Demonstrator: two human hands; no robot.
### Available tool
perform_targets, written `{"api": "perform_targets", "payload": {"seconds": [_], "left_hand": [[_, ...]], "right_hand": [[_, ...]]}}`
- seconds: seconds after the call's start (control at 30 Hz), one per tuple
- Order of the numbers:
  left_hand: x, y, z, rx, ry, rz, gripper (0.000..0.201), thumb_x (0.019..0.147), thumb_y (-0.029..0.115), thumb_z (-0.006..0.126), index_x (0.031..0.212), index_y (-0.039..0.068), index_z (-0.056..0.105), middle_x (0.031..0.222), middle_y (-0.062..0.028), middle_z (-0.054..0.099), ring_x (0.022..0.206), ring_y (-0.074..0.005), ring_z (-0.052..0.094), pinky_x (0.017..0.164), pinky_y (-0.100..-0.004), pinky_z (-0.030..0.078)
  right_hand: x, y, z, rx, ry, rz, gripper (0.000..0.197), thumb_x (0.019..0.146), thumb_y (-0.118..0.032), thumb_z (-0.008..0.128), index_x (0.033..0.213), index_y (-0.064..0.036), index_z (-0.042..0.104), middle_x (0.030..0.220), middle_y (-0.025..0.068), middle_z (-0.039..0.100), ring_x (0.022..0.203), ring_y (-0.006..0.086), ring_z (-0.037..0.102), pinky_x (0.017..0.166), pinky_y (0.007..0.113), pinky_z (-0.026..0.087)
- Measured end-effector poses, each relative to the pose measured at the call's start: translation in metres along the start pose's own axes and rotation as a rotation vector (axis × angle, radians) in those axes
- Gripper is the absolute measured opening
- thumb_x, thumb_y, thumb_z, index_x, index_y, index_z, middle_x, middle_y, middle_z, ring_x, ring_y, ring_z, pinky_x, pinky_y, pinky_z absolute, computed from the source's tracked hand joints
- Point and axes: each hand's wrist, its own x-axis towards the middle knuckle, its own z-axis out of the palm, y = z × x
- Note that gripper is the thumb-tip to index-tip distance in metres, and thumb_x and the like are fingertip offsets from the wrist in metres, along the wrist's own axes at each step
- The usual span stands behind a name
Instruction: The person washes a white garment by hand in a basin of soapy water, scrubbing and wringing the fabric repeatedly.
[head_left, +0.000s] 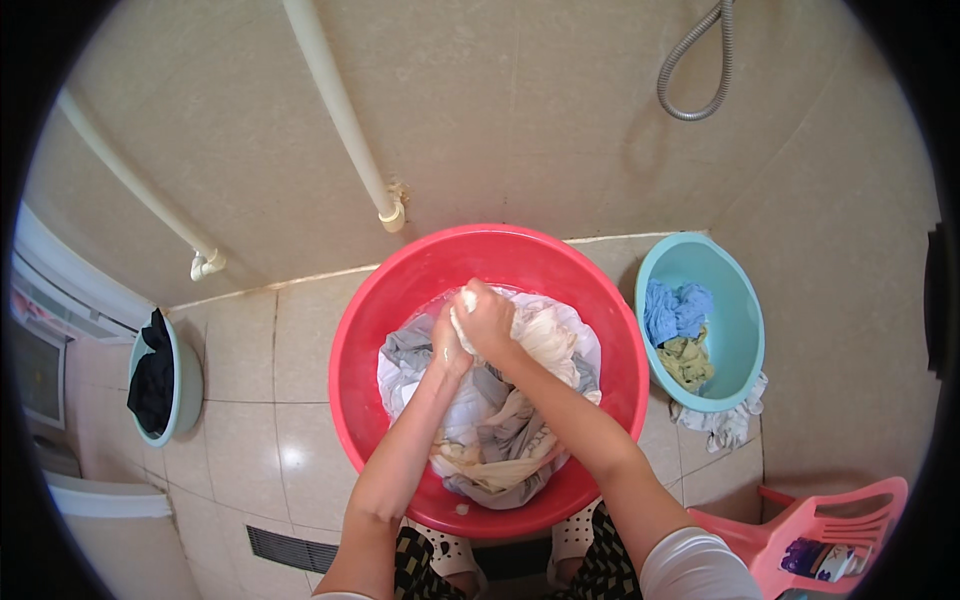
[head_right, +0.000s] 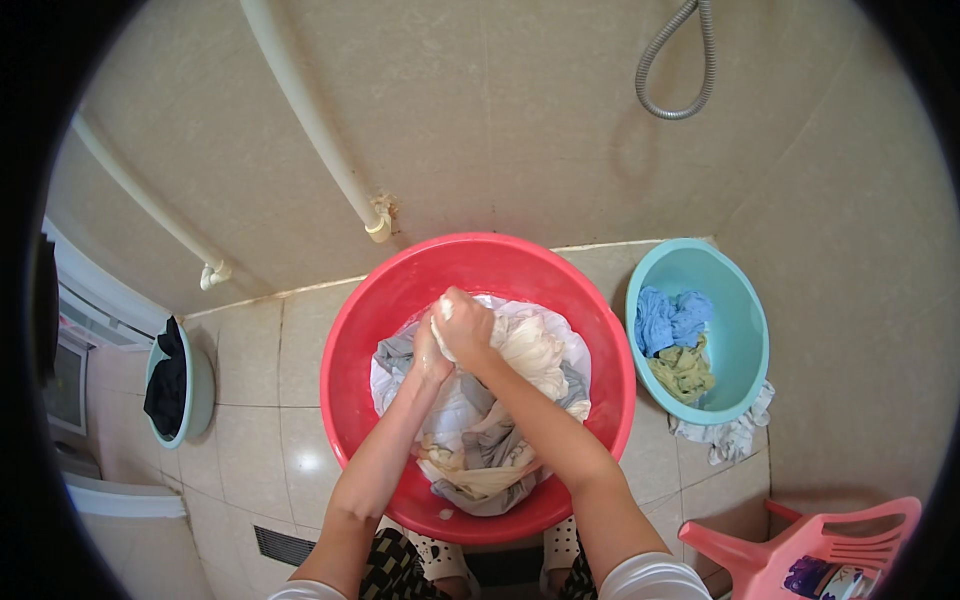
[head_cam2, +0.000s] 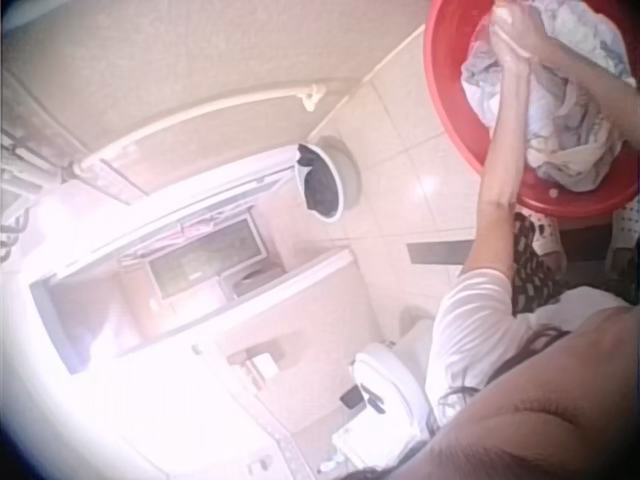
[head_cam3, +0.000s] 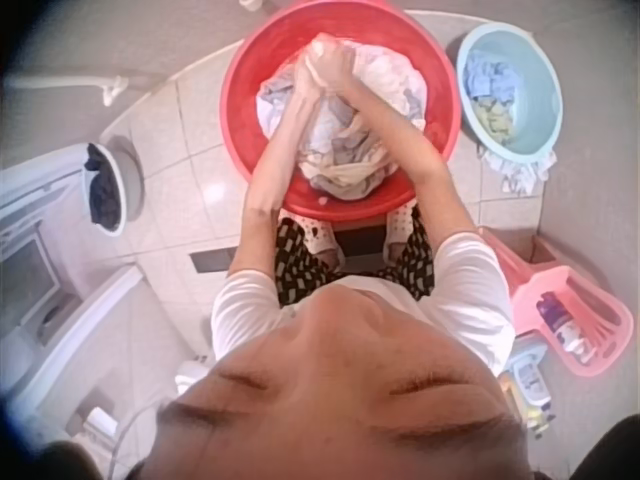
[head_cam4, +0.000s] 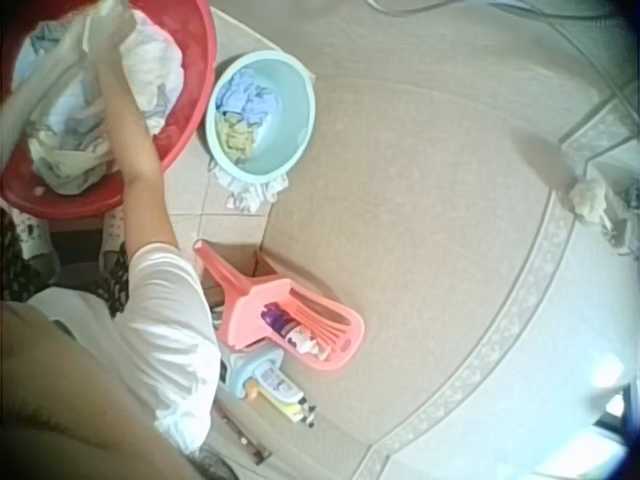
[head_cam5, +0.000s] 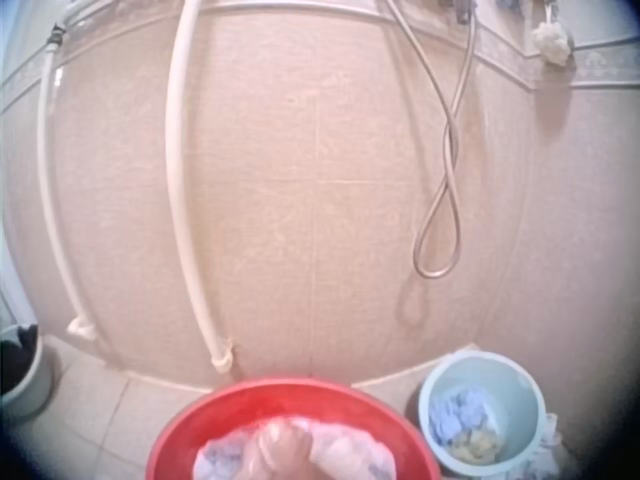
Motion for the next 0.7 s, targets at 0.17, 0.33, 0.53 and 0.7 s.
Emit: {"api": "perform_targets", "payload": {"seconds": [0.17,0.33,0.53,0.7], "left_hand": [[-0.011,-0.022,0.035,0.222,0.320,-0.055,0.041,0.088,0.043,0.040,0.104,0.009,0.056,0.097,-0.0065,0.061,0.089,-0.0225,0.059,0.081,-0.0357,0.046],[-0.006,-0.007,0.037,0.233,0.256,0.013,0.046,0.087,0.048,0.043,0.104,0.008,0.055,0.099,-0.0071,0.060,0.086,-0.0205,0.059,0.077,-0.0352,0.047],[-0.015,-0.010,0.049,0.398,0.387,0.335,0.035,0.091,0.037,0.044,0.093,0.004,0.054,0.079,-0.0064,0.058,0.069,-0.0157,0.058,0.060,-0.0273,0.048],[-0.012,0.003,0.043,0.445,0.421,0.331,0.033,0.089,0.039,0.046,0.085,0.008,0.055,0.075,-0.0045,0.056,0.066,-0.0129,0.055,0.055,-0.0263,0.045]], "right_hand": [[0.014,0.053,0.004,-0.142,-0.026,0.238,0.021,0.073,-0.028,0.059,0.074,-0.0070,0.056,0.066,0.0178,0.059,0.064,0.0361,0.058,0.057,0.045,0.044],[0.020,0.036,0.000,0.070,0.014,0.445,0.028,0.075,-0.032,0.058,0.075,-0.0048,0.059,0.070,0.0216,0.060,0.067,0.0389,0.059,0.063,0.047,0.045],[-0.004,-0.004,0.010,0.341,0.061,0.595,0.033,0.076,-0.034,0.055,0.068,-0.0034,0.065,0.068,0.0226,0.060,0.066,0.0384,0.059,0.063,0.046,0.045],[-0.018,-0.031,-0.011,0.398,0.010,0.424,0.033,0.077,-0.032,0.054,0.068,-0.0031,0.066,0.062,0.0213,0.059,0.061,0.0359,0.060,0.059,0.043,0.046]]}}
